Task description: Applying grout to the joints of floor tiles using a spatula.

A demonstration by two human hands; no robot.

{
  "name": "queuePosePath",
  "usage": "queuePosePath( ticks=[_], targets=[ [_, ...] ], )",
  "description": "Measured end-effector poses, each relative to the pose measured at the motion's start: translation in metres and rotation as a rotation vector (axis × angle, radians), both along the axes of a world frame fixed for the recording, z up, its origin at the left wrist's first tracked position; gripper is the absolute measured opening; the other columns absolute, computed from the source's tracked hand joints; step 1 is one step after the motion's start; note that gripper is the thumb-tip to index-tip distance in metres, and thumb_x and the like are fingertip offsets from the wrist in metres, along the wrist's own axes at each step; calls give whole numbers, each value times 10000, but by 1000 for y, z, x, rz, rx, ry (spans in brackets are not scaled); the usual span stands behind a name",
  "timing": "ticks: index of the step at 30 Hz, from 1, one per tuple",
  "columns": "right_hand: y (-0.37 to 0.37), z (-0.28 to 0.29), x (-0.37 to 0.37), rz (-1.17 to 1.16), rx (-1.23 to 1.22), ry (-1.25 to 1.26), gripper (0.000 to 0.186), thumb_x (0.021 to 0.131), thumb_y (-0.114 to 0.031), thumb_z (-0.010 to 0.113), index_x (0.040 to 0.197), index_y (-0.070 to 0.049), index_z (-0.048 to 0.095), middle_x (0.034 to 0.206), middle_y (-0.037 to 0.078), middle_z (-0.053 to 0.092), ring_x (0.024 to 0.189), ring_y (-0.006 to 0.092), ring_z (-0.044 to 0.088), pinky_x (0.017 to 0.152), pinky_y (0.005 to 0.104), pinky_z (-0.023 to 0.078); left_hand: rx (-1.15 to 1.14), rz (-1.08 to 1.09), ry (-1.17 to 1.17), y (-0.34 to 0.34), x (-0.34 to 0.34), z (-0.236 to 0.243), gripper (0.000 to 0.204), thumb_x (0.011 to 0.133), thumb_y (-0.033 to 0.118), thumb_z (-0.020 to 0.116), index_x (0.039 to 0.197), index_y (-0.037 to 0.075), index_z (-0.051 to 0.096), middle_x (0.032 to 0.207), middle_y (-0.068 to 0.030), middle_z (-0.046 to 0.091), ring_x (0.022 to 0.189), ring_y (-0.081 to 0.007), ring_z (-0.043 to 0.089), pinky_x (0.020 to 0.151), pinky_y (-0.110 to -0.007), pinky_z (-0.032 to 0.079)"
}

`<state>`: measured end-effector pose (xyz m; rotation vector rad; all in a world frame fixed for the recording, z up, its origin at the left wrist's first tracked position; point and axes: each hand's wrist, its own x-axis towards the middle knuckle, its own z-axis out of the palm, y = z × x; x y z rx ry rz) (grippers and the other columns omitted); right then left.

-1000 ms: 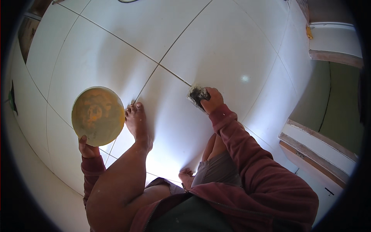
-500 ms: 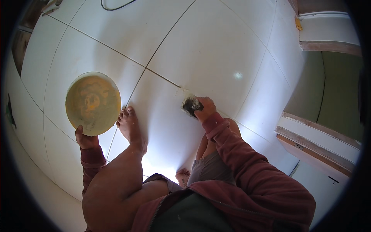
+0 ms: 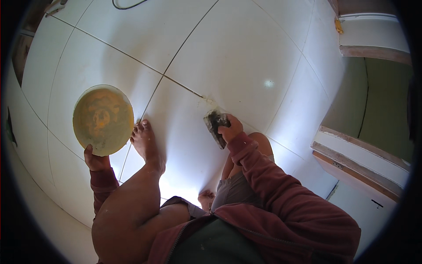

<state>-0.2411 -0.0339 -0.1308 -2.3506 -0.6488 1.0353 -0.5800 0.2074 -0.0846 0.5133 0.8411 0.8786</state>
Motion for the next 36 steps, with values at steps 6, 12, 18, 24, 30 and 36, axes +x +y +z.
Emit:
queuePosePath(
  ticks=[6, 12, 18, 24, 30, 36],
  targets=[
    [40, -14, -2, -635, 156, 88, 299, 563, -63, 549, 848, 25, 521, 687, 116, 566, 615, 219, 549, 610, 306, 453, -17, -4, -34, 0, -2, 0, 569, 726, 203, 515, 1228, 38, 302, 1187, -111, 415, 1090, -255, 405, 913, -414, 340],
    [85, -14, -46, 196, -120, 317, 341, 541, -136, 561, 869, -40, 552, 740, 168, 579, 722, 319, 559, 662, 363, 445, 0, 55, 3, 0, -11, -2, 588, 711, 197, 525, 1231, 38, 300, 1196, -108, 408, 1091, -255, 406, 921, -413, 333],
    [89, -12, 7, 234, 64, -294, 372, 575, -163, 543, 934, -66, 542, 912, 164, 512, 875, 344, 474, 796, 408, 387, -23, 52, -4, -1, -30, -2, 591, 708, 189, 530, 1230, 36, 298, 1194, -107, 409, 1085, -257, 411, 917, -407, 341],
    [98, -15, 4, 447, -136, -118, 335, 589, -118, 538, 922, -80, 547, 898, 140, 509, 865, 328, 468, 790, 393, 392, 5, 49, -9, -1, -31, -9, 572, 721, 173, 520, 1228, 33, 298, 1187, -115, 417, 1081, -259, 418, 908, -413, 348],
    [65, -7, -5, 241, -10, 246, 359, 554, -134, 568, 906, -64, 550, 898, 150, 552, 864, 331, 503, 779, 372, 415, -17, 44, -3, -1, -25, -4, 569, 715, 201, 532, 1219, 38, 324, 1191, -111, 415, 1093, -252, 405, 918, -414, 332],
    [5, -5, -2, -831, 265, 360, 312, 517, -50, 583, 823, 10, 574, 723, 87, 587, 620, 169, 551, 591, 284, 460, -62, 77, -19, -3, -32, -4, 586, 704, 190, 525, 1226, 38, 305, 1191, -107, 413, 1086, -260, 413, 912, -418, 345]
  ],
)
